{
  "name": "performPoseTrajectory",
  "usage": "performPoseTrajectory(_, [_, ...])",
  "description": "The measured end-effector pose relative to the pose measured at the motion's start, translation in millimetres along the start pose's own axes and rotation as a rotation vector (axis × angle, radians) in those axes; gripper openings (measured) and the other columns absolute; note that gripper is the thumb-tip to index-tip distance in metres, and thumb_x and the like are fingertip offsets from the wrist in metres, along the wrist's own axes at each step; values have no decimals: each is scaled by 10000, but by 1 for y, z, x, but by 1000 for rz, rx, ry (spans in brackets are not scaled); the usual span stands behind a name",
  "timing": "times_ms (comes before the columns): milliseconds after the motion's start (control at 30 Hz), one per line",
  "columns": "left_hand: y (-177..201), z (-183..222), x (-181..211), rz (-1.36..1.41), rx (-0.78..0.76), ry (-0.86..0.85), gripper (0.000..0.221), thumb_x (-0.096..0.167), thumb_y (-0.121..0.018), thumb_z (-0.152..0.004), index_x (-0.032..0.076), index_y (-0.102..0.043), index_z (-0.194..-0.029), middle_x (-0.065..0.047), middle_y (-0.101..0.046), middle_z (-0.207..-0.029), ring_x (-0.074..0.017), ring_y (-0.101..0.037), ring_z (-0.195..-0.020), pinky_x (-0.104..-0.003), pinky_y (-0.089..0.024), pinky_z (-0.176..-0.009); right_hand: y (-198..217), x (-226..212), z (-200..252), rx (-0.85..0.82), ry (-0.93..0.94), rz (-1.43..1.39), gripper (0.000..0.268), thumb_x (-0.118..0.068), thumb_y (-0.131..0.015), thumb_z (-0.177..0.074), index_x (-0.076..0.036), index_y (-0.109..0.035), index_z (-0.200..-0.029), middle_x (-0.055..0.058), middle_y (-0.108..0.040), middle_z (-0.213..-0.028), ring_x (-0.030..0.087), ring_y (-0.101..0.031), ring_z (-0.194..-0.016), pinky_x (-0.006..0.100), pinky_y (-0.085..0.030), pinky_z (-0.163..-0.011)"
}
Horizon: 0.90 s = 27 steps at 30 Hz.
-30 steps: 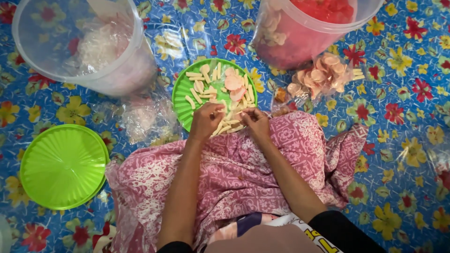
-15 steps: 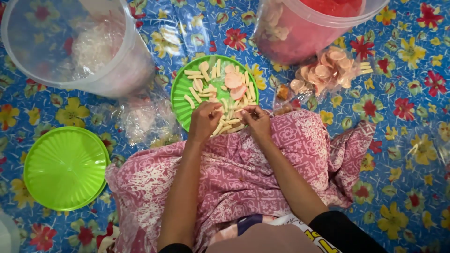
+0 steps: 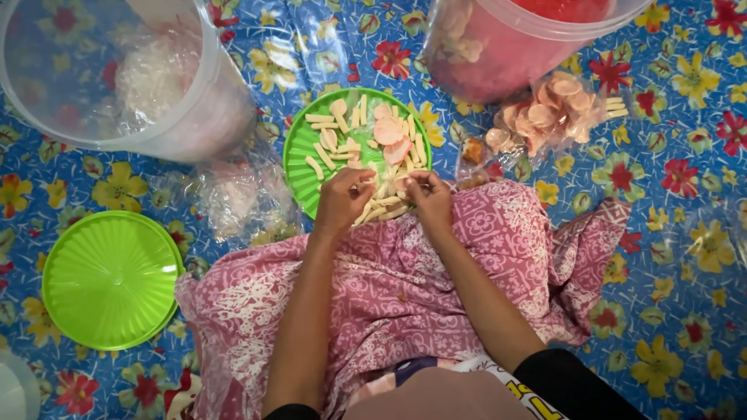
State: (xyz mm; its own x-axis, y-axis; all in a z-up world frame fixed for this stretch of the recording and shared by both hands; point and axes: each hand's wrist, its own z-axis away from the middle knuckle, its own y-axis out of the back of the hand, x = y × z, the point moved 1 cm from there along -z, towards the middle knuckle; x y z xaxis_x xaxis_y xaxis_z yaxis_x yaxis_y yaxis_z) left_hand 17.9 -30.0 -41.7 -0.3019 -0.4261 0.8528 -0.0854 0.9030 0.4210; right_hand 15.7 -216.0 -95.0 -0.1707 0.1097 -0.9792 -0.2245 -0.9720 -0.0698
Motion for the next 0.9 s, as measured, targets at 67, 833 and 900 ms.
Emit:
performPoseTrajectory(67, [1,-1,5,17,-3,-2,286,96,-757,-695,168,-700,-966,-31,-650,-802,-231,-649,-793,-307,-531,-694,3,14,-6,-3,-9,-19,165,-98,-664,-828,-35,-621,-974,46,-579,-787,100,-600,-636,222,-563,-575])
performPoseTrajectory(833, [7,6,26,71,-98,-83,373,66,-736,-692,139,-670,-1052,-105,-663,-900,-322,-635,-851,-415,-503,-775,4,14,2,-124,-49,-46,208,-111,-725,-792,-37,-625,-959,61,-574,-784,127,-636,-635,241,-574,-564])
performPoseTrajectory(900, [6,9,30,41,-149,59,661,119,-749,-695,201,-502,-1302,-135,-614,-1127,-360,-591,-990,-442,-476,-858,-1,-8,15,-164,-23,34,209,-121,-741,-775,-35,-656,-945,77,-608,-781,134,-642,-644,215,-552,-557])
